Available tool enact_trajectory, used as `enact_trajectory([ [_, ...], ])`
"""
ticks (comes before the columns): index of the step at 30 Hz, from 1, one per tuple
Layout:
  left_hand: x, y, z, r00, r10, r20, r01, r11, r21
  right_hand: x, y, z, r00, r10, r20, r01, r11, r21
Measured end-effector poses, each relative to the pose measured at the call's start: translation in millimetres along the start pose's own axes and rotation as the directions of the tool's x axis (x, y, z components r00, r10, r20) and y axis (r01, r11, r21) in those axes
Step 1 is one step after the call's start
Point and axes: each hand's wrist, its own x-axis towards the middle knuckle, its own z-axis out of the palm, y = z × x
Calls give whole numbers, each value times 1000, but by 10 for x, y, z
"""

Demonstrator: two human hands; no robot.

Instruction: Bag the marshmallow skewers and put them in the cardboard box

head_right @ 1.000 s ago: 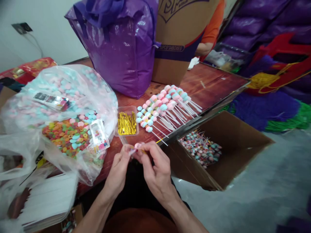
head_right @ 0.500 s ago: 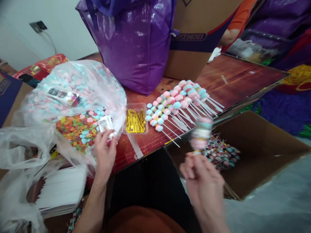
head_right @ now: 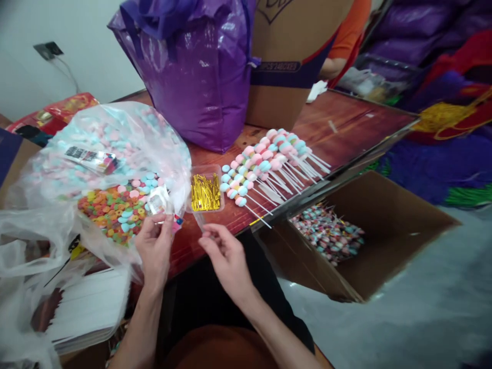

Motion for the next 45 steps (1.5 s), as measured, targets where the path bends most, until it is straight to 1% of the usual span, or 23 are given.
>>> enact_trajectory([
  [2, -176, 77, 128, 996, 76, 43, -74, 996, -41, 77, 0, 145, 1000, 17, 19, -18, 996, 91],
  [4, -334, 134, 243, 995, 82, 55, -76, 991, -105, 141, 8, 212, 999, 27, -34, -21, 987, 161],
  [7, -475, 178, 354, 986, -142, 85, 163, 923, -348, 180, 13, 166, 993, 9, -118, 13, 982, 187],
  [8, -490, 186, 375, 953, -255, 161, 301, 838, -455, 180, 5, 121, 993, -7, -119, 28, 984, 175],
  [9, -491, 192, 390, 892, -362, 270, 452, 713, -537, 177, -10, 67, 994, -27, -105, 43, 987, 153],
  [11, -461, 199, 407, 709, -502, 495, 701, 427, -571, 166, -57, -46, 996, -67, -51, 71, 995, 76],
  [12, -438, 200, 414, 630, -533, 564, 768, 321, -554, 161, -85, -100, 996, -84, -23, 84, 996, 30],
  [13, -416, 198, 420, 587, -548, 595, 797, 262, -545, 157, -111, -148, 995, -97, -1, 97, 995, -15],
  [14, -399, 194, 427, 587, -550, 594, 795, 253, -552, 155, -131, -189, 994, -106, 15, 107, 993, -55],
  [15, -391, 188, 437, 619, -540, 570, 772, 289, -566, 154, -142, -222, 993, -115, 21, 116, 989, -89],
  [18, -421, 168, 485, 754, -477, 452, 655, 495, -571, 152, -114, -278, 991, -132, 11, 132, 976, -174],
  [20, -464, 162, 528, 809, -448, 381, 587, 584, -560, 153, -59, -286, 989, -145, 5, 143, 965, -218],
  [22, -487, 160, 560, 824, -441, 357, 566, 594, -572, 159, -2, -287, 986, -168, -2, 162, 956, -243],
  [27, -390, 140, 542, 763, -496, 415, 642, 505, -577, 194, 66, -349, 984, -180, 15, 176, 941, -290],
  [29, -348, 133, 525, 758, -511, 405, 645, 495, -582, 200, 81, -392, 981, -191, 36, 192, 919, -344],
  [32, -343, 139, 532, 809, -483, 335, 577, 541, -612, 209, 103, -464, 966, -251, -53, 206, 881, -427],
  [35, -354, 141, 548, 881, -434, 186, 448, 645, -619, 266, 112, -576, 932, -311, -188, 173, 834, -524],
  [37, -331, 125, 543, 888, -438, 139, 423, 663, -618, 349, 116, -673, 892, -405, -201, 178, 723, -668],
  [38, -311, 113, 536, 880, -453, 141, 435, 650, -623, 403, 122, -720, 866, -469, -175, 183, 622, -761],
  [40, -265, 88, 520, 853, -493, 174, 476, 596, -646, 525, 150, -792, 819, -570, -72, 167, 357, -919],
  [42, -226, 71, 511, 821, -532, 208, 515, 533, -671, 639, 192, -826, 806, -591, 34, 131, 123, -984],
  [44, -203, 65, 509, 788, -569, 236, 550, 479, -684, 712, 230, -828, 811, -578, 92, 123, 14, -992],
  [45, -196, 65, 508, 773, -586, 242, 562, 458, -689, 723, 237, -824, 807, -581, 101, 133, 11, -991],
])
